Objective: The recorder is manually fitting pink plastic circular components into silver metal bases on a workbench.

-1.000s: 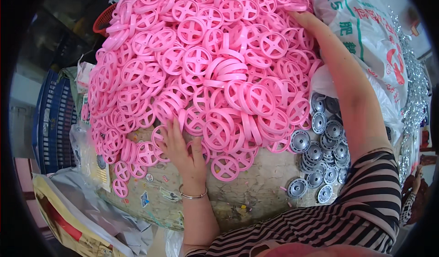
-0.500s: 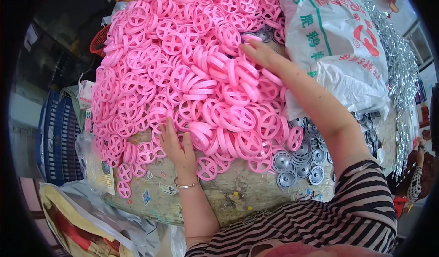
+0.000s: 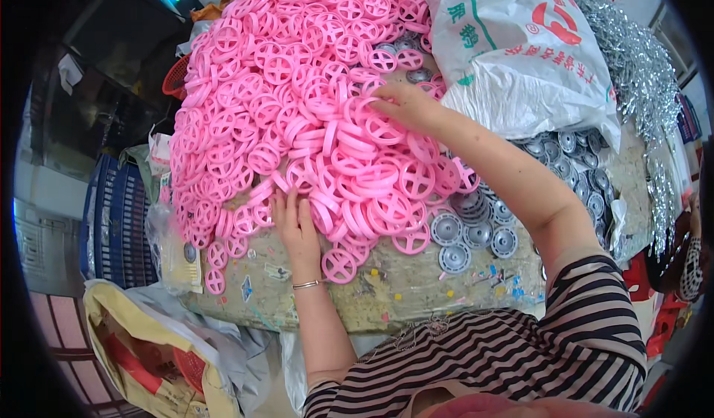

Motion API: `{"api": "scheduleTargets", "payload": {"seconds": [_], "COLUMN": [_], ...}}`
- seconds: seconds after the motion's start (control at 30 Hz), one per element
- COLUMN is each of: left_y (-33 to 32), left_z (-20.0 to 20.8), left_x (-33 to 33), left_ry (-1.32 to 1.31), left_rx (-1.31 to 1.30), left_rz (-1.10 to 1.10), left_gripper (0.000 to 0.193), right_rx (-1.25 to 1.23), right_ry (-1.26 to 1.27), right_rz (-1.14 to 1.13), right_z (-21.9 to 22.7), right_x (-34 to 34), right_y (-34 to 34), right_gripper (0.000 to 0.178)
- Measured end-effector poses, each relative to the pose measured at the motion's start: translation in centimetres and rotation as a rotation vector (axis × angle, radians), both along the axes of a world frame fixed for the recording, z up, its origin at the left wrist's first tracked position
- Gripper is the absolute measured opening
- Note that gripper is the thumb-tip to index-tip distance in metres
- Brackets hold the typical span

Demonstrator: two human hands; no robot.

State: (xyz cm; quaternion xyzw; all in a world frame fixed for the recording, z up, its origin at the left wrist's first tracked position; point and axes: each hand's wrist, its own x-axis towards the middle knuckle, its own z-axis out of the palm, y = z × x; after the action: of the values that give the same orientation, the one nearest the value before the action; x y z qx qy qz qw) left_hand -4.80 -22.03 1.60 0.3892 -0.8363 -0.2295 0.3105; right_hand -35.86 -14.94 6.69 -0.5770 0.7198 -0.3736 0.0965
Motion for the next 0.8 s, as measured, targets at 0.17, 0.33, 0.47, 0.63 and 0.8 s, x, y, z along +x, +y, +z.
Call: {"api": "scheduleTargets", "payload": {"seconds": [0.17, 0.33, 0.47, 0.63, 0.8], "left_y": [3.5, 9.7, 16.1, 22.6, 23.1], "left_z": [2.3, 3.0, 2.4, 1.1, 0.2], "left_x": [1.2, 1.6, 0.5, -1.3, -1.0], "left_ry": [0.208, 0.624, 0.665, 0.685, 0.575], "left_rx": [0.085, 0.187, 0.397, 0.896, 1.112], "left_rz": [0.034, 0.051, -0.282, -0.452, -0.397], "left_gripper": [0.041, 0.036, 0.039, 0.035, 0.029], "right_rx": [-0.168, -0.072, 0.030, 0.087, 0.112], "right_ry": [0.112, -0.587, -0.695, -0.791, -0.736], "right_rz": [-0.117, -0.151, -0.123, -0.038, -0.092], "right_z": [4.7, 7.5, 4.5, -0.3, -2.4], "right_x": [1.1, 5.0, 9.2, 15.9, 16.3], "right_y": [4.9, 12.6, 17.9, 23.5, 27.6], "right_gripper": [0.028, 0.031, 0.027, 0.019, 0.026]}}
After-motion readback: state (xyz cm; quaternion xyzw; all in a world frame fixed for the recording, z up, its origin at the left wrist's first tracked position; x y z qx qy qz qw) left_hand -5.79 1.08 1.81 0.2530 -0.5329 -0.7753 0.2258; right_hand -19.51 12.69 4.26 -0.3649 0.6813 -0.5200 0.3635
